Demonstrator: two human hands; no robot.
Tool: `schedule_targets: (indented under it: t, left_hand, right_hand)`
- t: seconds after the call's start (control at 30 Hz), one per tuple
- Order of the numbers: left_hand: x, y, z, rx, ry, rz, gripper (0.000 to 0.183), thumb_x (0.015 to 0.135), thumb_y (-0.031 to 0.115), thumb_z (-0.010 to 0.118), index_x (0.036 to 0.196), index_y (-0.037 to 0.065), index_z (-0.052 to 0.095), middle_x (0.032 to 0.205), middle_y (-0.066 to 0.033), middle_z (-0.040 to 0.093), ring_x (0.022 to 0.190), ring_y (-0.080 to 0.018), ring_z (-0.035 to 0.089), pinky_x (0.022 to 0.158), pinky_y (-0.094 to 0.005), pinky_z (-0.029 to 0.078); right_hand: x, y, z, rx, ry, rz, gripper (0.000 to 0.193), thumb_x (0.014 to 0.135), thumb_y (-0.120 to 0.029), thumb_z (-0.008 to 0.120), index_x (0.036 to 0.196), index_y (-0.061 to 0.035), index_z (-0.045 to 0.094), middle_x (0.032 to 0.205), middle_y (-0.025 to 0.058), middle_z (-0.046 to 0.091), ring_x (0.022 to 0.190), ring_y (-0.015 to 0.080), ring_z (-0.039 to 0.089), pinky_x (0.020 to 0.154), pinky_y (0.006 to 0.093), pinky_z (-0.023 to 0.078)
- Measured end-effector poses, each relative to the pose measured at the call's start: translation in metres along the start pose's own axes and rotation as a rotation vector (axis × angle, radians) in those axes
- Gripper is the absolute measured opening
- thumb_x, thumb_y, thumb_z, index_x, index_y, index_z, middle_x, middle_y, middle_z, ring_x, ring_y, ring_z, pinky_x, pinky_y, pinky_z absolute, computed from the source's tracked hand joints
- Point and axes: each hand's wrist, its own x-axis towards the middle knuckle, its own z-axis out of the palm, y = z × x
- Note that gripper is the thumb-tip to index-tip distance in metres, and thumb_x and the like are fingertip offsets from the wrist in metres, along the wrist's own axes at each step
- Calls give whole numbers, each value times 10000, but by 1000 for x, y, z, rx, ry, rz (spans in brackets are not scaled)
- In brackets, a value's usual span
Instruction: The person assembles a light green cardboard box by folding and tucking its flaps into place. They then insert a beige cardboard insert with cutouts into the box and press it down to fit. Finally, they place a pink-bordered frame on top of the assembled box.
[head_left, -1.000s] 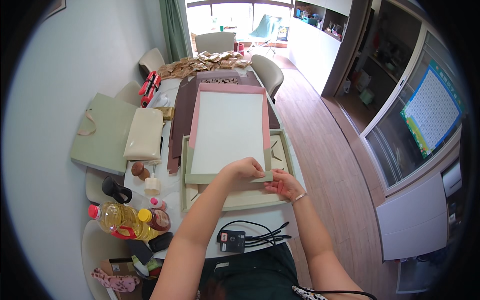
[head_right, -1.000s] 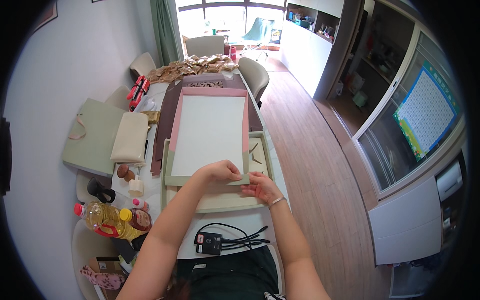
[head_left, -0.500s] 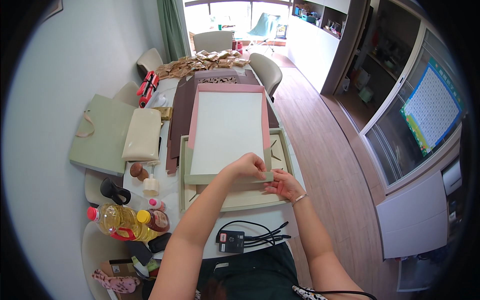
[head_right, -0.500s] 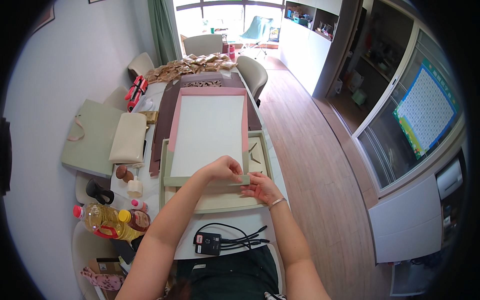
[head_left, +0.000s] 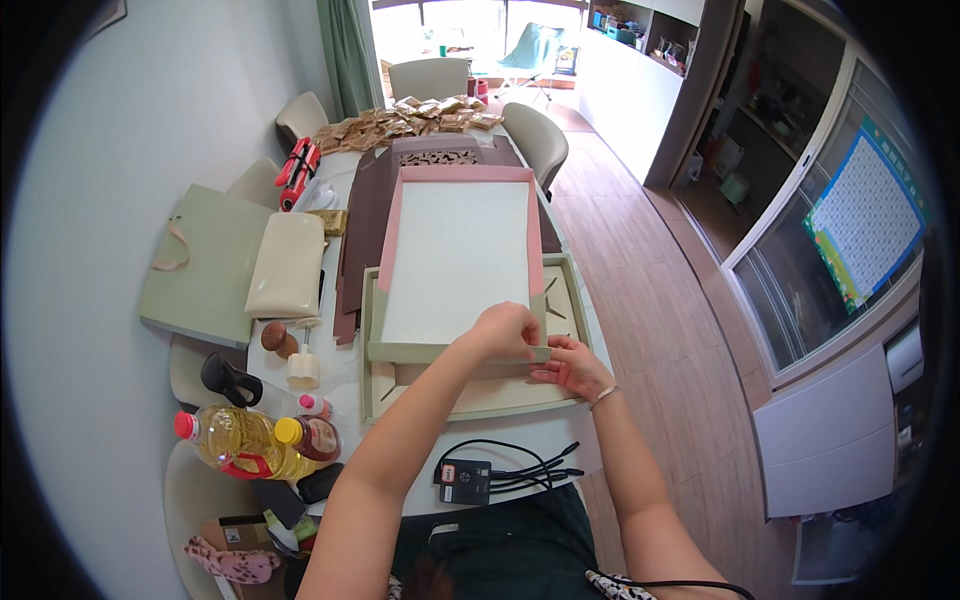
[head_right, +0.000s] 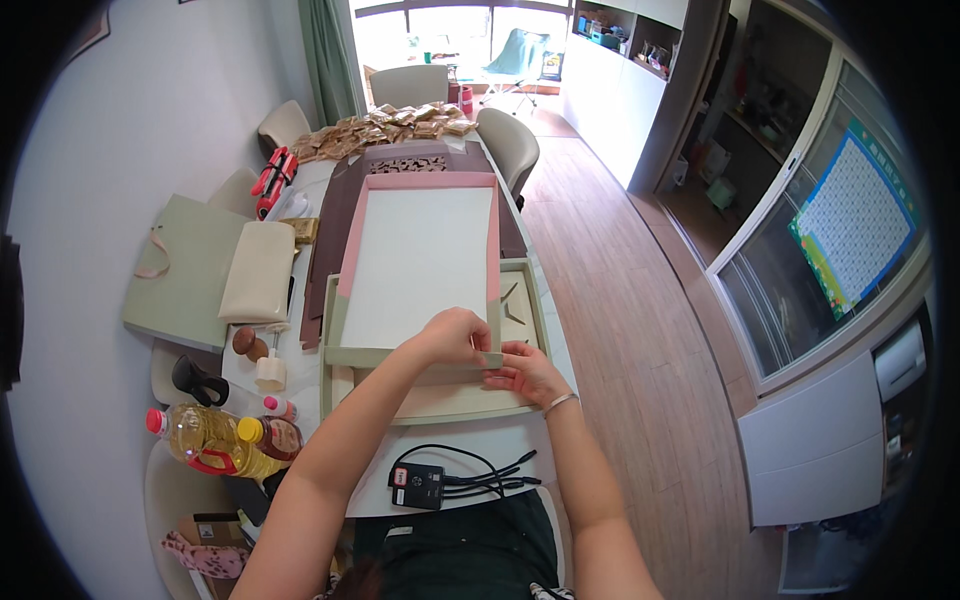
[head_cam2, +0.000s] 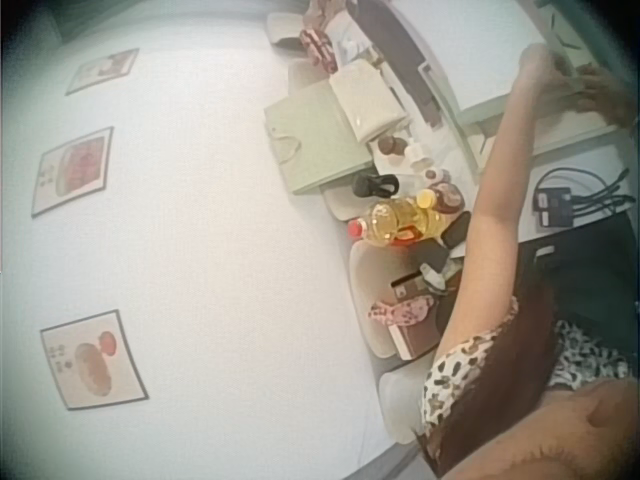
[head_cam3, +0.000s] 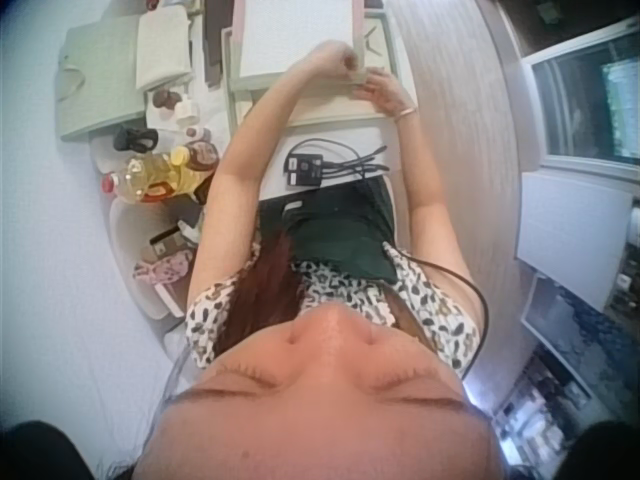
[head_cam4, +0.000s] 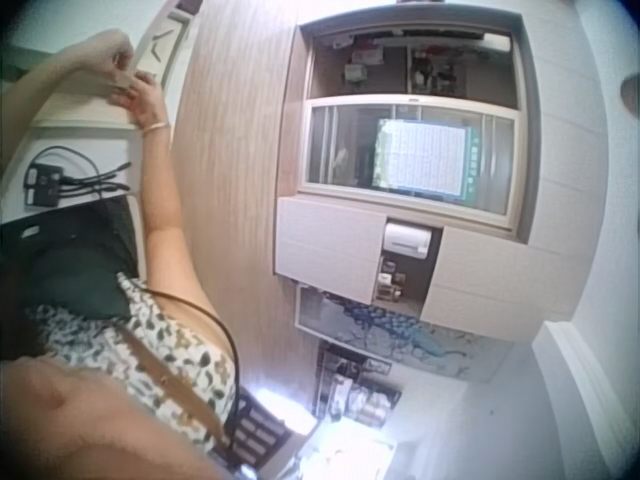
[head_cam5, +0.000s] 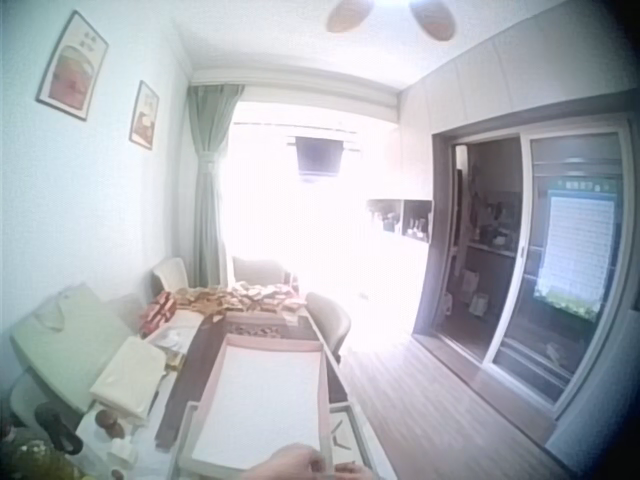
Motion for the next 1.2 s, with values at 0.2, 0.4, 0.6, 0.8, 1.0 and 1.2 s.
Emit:
schedule_targets:
  t: [0.2,0.4,0.6,0.8,1.0,1.2]
  left_hand:
    - [-9,7,-3,34,-12,3,148,634,145,802,744,99,714,731,-41,702,688,-197,660,629,-338,508]
    - [-10,2,-1,41,17,43,147,643,136,808,750,95,716,734,-43,702,682,-197,657,625,-337,506]
    - [-11,-4,3,-14,31,131,154,673,108,783,777,51,685,730,-79,685,678,-219,645,632,-339,501]
    - [-11,-3,5,-63,-34,139,135,743,67,722,811,12,619,708,-97,643,663,-221,606,632,-346,480]
    - [-6,-9,9,-228,-52,58,117,797,60,700,850,10,609,714,-75,618,663,-162,552,635,-310,467]
    - [2,-21,11,-237,-100,49,114,829,88,688,854,8,611,731,-57,619,678,-142,547,644,-296,465]
  right_hand:
    - [8,-22,3,-326,-60,56,413,865,-18,663,1206,-2,431,1007,135,594,855,262,686,729,419,616]
    - [18,-29,-2,-452,-113,45,424,853,-14,674,1200,15,434,968,125,598,800,229,688,692,373,620]
    - [21,-22,-4,-456,-87,17,394,858,-18,664,1182,28,444,962,120,596,788,221,684,715,372,617]
    - [13,-24,1,-360,-53,118,399,828,-43,706,1143,2,466,968,117,599,773,214,679,709,404,620]
    - [8,-29,4,-326,-24,197,399,840,-115,719,1142,-13,479,967,107,603,770,225,679,695,431,619]
    - [7,-28,1,-126,-57,234,326,906,-240,674,1094,-19,525,939,90,609,822,254,690,729,451,605]
